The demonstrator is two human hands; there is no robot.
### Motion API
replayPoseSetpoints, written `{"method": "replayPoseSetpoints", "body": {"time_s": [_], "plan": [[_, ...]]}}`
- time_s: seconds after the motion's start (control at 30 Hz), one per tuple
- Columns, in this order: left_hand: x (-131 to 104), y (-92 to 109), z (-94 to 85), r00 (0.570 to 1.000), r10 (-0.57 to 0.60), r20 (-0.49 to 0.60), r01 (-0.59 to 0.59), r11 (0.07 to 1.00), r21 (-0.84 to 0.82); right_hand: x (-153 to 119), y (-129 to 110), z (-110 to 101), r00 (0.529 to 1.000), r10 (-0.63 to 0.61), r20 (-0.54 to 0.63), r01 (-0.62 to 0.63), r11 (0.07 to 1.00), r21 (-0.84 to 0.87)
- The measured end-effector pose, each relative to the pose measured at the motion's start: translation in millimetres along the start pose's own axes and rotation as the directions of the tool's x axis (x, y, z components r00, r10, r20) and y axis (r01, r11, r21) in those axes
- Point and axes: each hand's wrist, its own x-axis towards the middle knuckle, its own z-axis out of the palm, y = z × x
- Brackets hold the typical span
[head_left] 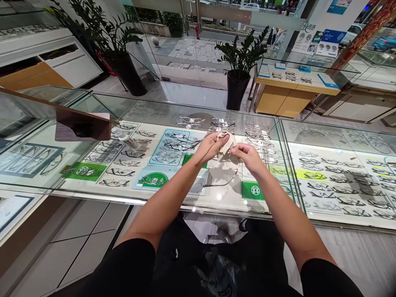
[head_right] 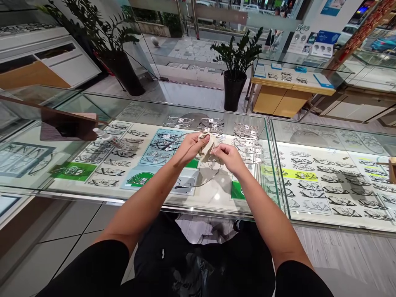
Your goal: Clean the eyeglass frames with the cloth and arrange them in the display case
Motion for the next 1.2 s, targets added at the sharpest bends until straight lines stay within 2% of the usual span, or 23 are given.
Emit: {"method": "replayPoseSetpoints", "body": {"time_s": [0.07, 0.13, 0.27, 0.4, 0.53, 0.63, 0.83, 0.97, 1.1, 1.2], "plan": [[-1, 4, -9.2, 0.996, -0.028, 0.082, 0.027, 1.0, 0.008, 1, -1, -2, 1.0, 0.012, -0.024, -0.011, 1.0, 0.029], [-2, 7, -15.2, 0.993, -0.023, 0.115, 0.021, 0.999, 0.024, 1, -2, -3, 0.999, 0.036, -0.024, -0.035, 0.998, 0.051], [-1, 4, -11.0, 0.999, 0.011, 0.041, -0.015, 0.996, 0.086, -1, -3, 1, 0.998, 0.064, 0.012, -0.064, 0.995, 0.076], [1, -2, -5.1, 0.999, 0.009, -0.054, -0.002, 0.99, 0.141, -1, -1, 3, 0.997, 0.078, 0.027, -0.08, 0.992, 0.096], [0, 1, -11.6, 0.998, -0.037, 0.049, 0.036, 0.999, 0.019, 4, 2, -3, 0.996, 0.083, -0.016, -0.081, 0.989, 0.123], [-2, 5, -12.9, 0.995, -0.022, 0.098, 0.025, 0.999, -0.027, 6, 2, -8, 0.996, 0.084, -0.031, -0.079, 0.987, 0.137], [1, -1, 3.0, 0.999, -0.035, -0.017, 0.035, 0.999, -0.01, 4, 5, -6, 0.995, 0.082, 0.057, -0.087, 0.991, 0.099], [3, -8, 2.0, 0.999, -0.023, -0.045, 0.024, 1.0, 0.018, 5, 8, -4, 0.994, 0.09, 0.058, -0.096, 0.99, 0.1], [0, -3, -5.4, 1.0, 0.001, -0.006, -0.001, 1.0, 0.031, 9, 10, -11, 0.995, 0.098, 0.006, -0.098, 0.982, 0.163], [0, 0, -4.0, 0.999, -0.006, 0.037, 0.007, 1.0, -0.027, 10, 11, -13, 0.995, 0.103, 0.012, -0.103, 0.979, 0.174]]}}
